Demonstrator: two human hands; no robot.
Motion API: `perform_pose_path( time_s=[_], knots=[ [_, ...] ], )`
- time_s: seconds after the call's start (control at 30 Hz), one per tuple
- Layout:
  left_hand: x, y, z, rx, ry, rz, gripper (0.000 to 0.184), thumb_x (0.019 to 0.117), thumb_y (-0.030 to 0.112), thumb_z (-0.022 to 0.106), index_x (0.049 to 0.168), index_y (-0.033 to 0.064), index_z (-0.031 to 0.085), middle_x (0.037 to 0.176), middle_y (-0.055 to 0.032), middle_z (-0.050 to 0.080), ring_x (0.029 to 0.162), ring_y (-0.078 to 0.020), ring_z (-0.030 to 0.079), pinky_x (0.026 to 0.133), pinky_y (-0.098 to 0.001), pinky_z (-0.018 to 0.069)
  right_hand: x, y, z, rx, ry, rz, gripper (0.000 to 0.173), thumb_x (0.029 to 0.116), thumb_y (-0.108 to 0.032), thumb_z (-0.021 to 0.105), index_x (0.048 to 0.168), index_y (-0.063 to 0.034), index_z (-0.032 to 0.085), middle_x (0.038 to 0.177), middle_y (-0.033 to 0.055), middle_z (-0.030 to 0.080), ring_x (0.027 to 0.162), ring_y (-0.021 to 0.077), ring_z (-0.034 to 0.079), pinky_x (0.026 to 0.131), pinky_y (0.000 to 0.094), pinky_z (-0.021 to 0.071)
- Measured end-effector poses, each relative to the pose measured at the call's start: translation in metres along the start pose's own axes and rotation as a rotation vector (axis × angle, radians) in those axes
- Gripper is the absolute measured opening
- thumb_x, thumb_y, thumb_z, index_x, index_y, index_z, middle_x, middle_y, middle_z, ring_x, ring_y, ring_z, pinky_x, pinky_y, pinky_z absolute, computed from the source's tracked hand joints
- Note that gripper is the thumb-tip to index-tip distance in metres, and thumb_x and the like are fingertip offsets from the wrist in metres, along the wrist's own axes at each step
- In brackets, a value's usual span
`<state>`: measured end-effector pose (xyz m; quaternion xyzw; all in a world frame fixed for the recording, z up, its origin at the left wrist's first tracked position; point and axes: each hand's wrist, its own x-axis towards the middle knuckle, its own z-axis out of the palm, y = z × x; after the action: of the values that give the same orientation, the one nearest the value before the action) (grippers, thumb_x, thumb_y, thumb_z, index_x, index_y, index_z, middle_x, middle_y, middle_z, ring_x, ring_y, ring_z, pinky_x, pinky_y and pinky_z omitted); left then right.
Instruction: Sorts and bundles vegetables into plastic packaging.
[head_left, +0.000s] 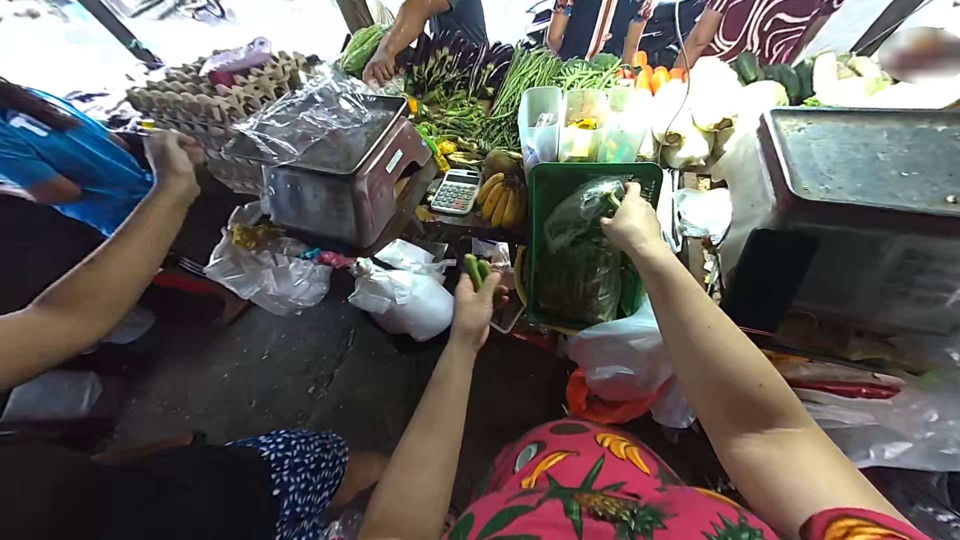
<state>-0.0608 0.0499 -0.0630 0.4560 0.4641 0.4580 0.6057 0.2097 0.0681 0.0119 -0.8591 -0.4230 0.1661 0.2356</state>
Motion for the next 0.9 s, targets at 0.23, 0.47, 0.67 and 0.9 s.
perform_pose_path(
  time_s=[0.23, 0.47, 0.67, 0.9],
  knots=[
    [-0.02, -0.014, 0.05, -0.334, -0.334, -0.245, 0.034, 0.1104, 0.011, 0.043, 0.142, -0.0028, 0.042, 0.127, -0.0199, 0.068, 0.109, -0.0311, 0.071, 0.094, -0.0466, 0.0598, -0.062, 0.006, 0.001, 0.146, -0.022, -0.209, 0.037, 0.1042, -0.028, 0.06, 0.126, 0.0022, 0.058, 0.102, 0.0268, 0.068, 0.093, 0.0439, 0.069, 0.08, 0.063, 0.0553],
    [-0.024, -0.027, 0.084, -0.448, -0.383, -0.341, 0.053, 0.1112, 0.047, 0.026, 0.127, 0.0075, 0.056, 0.103, -0.0092, 0.07, 0.094, -0.0175, 0.07, 0.083, -0.0344, 0.0603, -0.1, 0.02, 0.069, 0.369, -0.199, -0.326, 0.047, 0.1098, -0.041, 0.041, 0.129, -0.0056, 0.065, 0.126, 0.0189, 0.062, 0.124, 0.0392, 0.053, 0.104, 0.0647, 0.0369],
    [0.003, -0.034, 0.086, -0.205, -0.439, -0.387, 0.048, 0.1114, 0.04, 0.037, 0.14, 0.0031, 0.046, 0.113, -0.0153, 0.067, 0.099, -0.0258, 0.07, 0.087, -0.0442, 0.0602, -0.079, 0.03, 0.046, 0.273, -0.418, -0.267, 0.049, 0.1118, -0.031, 0.029, 0.141, -0.0062, 0.059, 0.158, 0.0195, 0.04, 0.144, 0.0426, 0.034, 0.112, 0.0699, 0.0231],
    [0.006, -0.047, 0.058, -0.089, -0.385, -0.297, 0.028, 0.0978, 0.006, 0.066, 0.123, -0.0019, 0.056, 0.09, -0.0063, 0.066, 0.078, -0.0138, 0.065, 0.078, -0.0301, 0.0581, 0.012, 0.023, 0.04, 0.438, -0.319, -0.188, 0.047, 0.1067, -0.028, 0.053, 0.145, -0.0012, 0.054, 0.147, 0.0242, 0.053, 0.135, 0.0385, 0.052, 0.111, 0.0588, 0.0416]
  ],
)
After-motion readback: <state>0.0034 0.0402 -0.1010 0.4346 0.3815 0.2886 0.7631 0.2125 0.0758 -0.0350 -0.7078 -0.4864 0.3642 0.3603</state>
